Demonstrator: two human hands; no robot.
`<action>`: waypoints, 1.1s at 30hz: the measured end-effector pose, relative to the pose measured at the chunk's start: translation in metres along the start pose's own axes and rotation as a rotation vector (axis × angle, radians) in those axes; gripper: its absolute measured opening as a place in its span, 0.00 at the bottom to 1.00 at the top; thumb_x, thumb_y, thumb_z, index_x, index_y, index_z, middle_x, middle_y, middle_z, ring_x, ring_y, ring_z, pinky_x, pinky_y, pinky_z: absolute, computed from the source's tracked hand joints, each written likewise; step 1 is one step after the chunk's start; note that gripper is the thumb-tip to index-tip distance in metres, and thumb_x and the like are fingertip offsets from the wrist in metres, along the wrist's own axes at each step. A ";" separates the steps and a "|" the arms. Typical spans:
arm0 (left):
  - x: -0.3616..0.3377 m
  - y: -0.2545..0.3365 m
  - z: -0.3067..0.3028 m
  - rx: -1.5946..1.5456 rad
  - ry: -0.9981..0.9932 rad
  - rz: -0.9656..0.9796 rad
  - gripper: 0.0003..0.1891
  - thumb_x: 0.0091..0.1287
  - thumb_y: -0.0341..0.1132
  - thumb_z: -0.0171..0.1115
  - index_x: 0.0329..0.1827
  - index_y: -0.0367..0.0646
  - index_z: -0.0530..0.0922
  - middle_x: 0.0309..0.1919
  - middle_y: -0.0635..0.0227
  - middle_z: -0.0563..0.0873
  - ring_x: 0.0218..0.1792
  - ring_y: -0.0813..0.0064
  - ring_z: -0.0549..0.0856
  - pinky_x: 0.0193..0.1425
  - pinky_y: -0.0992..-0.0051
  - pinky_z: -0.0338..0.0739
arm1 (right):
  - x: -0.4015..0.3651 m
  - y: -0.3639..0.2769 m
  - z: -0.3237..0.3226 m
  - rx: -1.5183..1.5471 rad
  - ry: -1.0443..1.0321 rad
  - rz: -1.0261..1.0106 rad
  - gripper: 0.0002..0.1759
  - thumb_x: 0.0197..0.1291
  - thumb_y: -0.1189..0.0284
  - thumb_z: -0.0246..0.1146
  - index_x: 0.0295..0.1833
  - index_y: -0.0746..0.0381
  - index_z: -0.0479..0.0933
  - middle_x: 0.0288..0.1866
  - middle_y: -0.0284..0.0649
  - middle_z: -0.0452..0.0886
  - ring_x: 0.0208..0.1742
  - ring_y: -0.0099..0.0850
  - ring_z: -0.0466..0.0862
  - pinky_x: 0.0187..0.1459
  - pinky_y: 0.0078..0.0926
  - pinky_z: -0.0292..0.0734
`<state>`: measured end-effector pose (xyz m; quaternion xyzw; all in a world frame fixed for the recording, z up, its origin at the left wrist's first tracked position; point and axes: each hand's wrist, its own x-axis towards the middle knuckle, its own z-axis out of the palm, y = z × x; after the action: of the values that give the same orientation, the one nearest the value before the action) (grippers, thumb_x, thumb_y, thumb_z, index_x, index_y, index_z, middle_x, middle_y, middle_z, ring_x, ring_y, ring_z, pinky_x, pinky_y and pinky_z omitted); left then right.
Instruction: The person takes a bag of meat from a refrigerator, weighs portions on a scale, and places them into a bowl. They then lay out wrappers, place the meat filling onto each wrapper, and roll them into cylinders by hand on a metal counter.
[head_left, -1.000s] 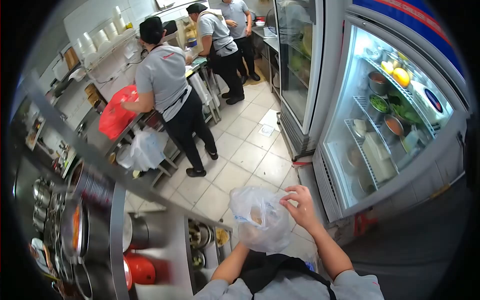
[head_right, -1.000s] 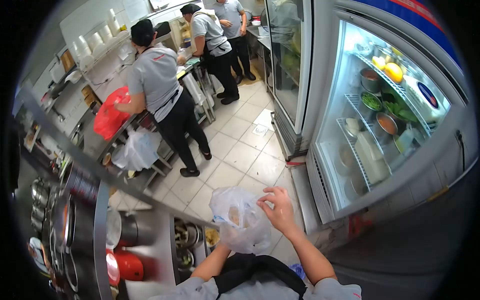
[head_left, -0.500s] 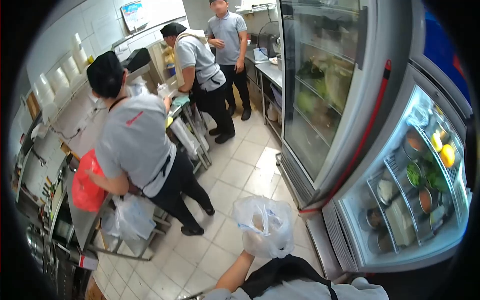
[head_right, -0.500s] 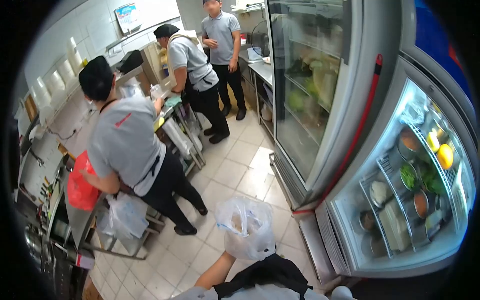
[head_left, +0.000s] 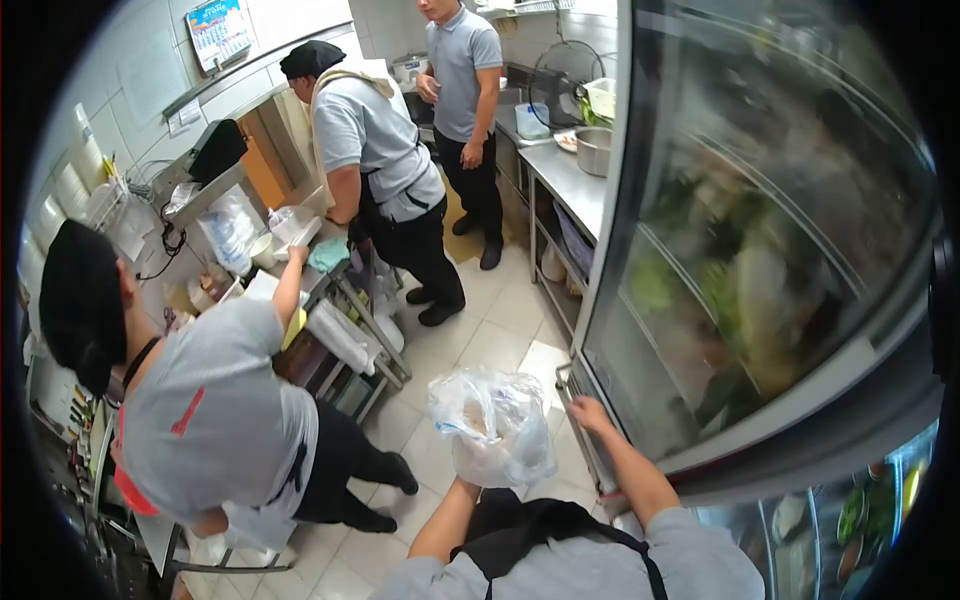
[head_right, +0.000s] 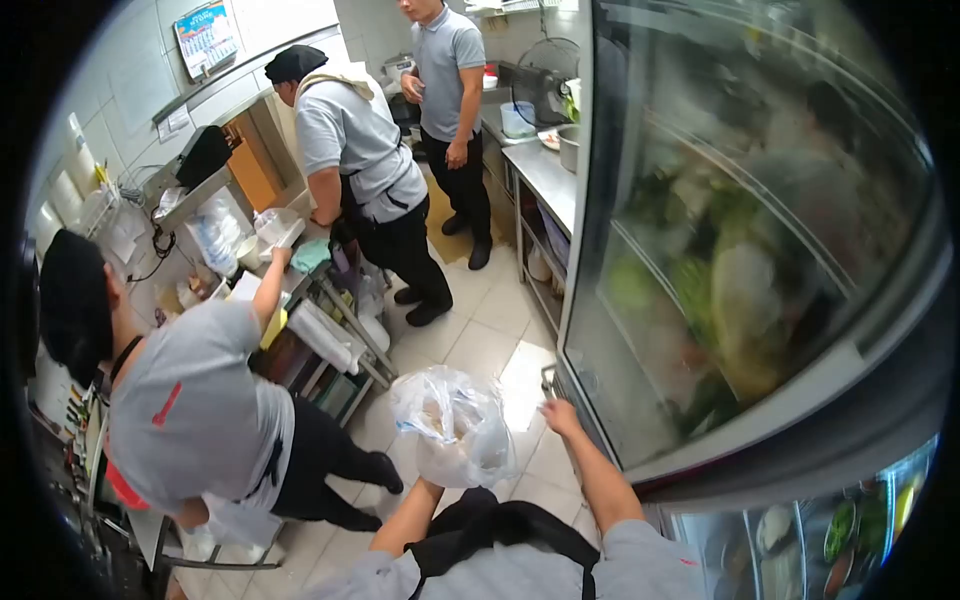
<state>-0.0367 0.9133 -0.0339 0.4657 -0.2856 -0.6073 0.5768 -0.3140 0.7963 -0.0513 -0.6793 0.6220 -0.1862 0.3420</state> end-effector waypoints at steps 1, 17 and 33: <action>0.029 0.008 0.001 -0.001 -0.003 0.015 0.20 0.69 0.43 0.53 0.58 0.39 0.69 0.45 0.64 0.77 0.46 0.72 0.77 0.53 0.73 0.73 | 0.039 -0.055 -0.011 0.173 0.018 -0.153 0.18 0.59 0.62 0.58 0.47 0.65 0.79 0.43 0.47 0.84 0.45 0.41 0.83 0.48 0.32 0.75; 0.491 0.149 0.064 0.219 -0.260 0.274 0.19 0.70 0.42 0.53 0.57 0.39 0.70 0.43 0.65 0.78 0.44 0.73 0.77 0.52 0.74 0.73 | 0.328 -0.306 -0.165 0.604 0.005 -0.210 0.10 0.61 0.73 0.60 0.40 0.70 0.80 0.32 0.41 0.83 0.33 0.26 0.81 0.37 0.23 0.77; 0.939 0.272 0.174 0.012 -0.032 0.252 0.16 0.70 0.39 0.54 0.53 0.37 0.73 0.40 0.66 0.79 0.43 0.73 0.78 0.52 0.75 0.72 | 0.806 -0.310 -0.212 0.114 0.102 -0.432 0.11 0.56 0.73 0.59 0.43 0.69 0.76 0.38 0.55 0.80 0.44 0.52 0.79 0.45 0.41 0.74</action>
<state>0.0193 -0.0742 0.0544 0.4199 -0.3545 -0.5358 0.6410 -0.1090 -0.0390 0.1728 -0.7659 0.4672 -0.3239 0.3003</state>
